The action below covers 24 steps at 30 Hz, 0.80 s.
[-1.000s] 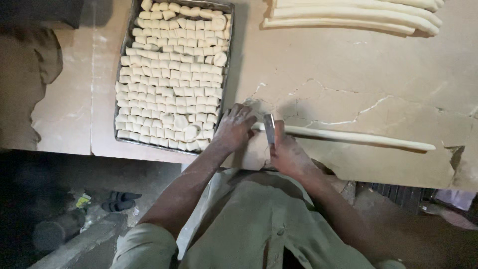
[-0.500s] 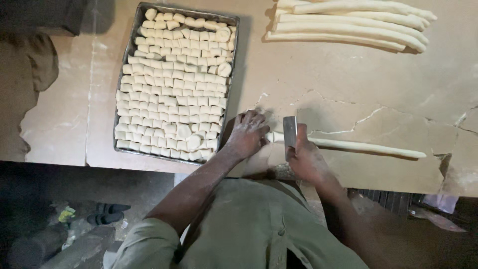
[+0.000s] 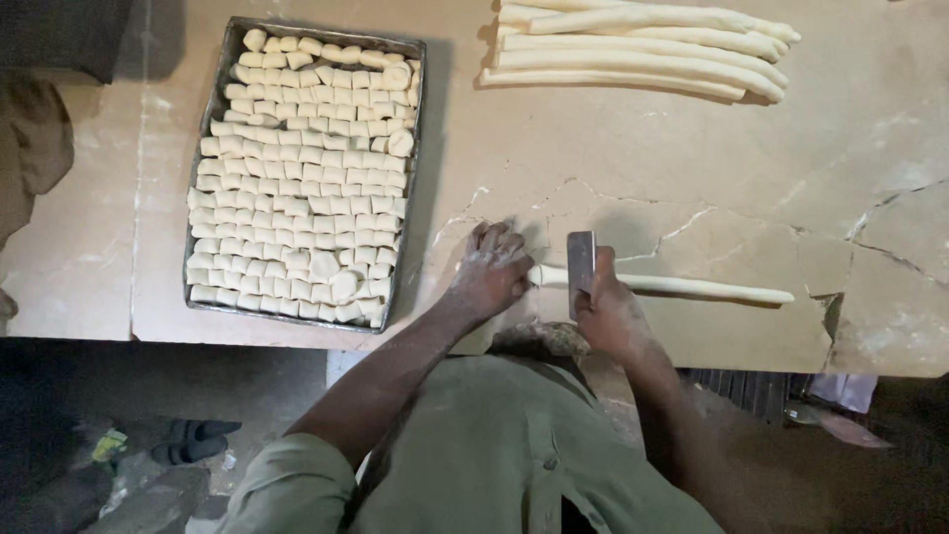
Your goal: The person rolls dough ropes on a floured wooden table by hand, cuts each rope into small pieces with a dough scraper, and places the cut dough pieces one at a time into a metal tray already filled with similar pieces. Finished ropes are stacked on the table as the tray fills.
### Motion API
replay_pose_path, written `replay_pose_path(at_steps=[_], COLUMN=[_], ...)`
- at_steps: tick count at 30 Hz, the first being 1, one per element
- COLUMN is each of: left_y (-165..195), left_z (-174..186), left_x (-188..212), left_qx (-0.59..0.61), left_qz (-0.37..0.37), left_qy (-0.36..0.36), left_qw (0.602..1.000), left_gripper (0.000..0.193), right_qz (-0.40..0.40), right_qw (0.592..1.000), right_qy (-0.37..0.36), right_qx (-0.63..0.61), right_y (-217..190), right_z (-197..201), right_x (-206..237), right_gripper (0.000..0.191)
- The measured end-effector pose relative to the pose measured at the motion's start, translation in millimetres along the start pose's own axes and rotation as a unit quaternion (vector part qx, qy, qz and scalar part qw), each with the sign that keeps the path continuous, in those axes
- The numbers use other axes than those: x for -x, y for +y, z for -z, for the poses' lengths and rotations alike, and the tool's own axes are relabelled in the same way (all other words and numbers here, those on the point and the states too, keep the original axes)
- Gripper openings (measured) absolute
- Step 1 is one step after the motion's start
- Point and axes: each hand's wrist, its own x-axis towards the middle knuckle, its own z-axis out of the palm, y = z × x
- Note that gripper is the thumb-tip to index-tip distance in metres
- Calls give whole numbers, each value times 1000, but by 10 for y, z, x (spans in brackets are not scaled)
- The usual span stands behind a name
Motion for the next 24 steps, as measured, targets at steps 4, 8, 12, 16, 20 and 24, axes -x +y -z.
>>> replay_pose_path(at_steps=[4,8,12,16,20,24], left_y=[118,251,414,533,645,805], left_z=[-70,-146,-253,-350,-421,-474], left_x=[-100,-198,-314,-410,-525,-658], left_qx=[13,7,33,35,23,35], left_qz=[-15,15,13,11,3,7], left_qy=[45,-6,-4,36,28,13], left_qw=[999,1000,999,999,999,999], left_gripper=[44,40,46,63,47,47], right_qz=[-7,-44,-28,-26,-7,-29], right_qw=[1000,996,998,999,995,997], right_qy=[-5,45,12,22,29,47], right_qx=[0,-70,-48,-40,-91,-49], right_y=[146,294,496,749,943,1009], right_z=[87,181,238,272,362,511], right_x=[81,149,157,193,251,295], right_gripper=[63,56,56,70,59,57])
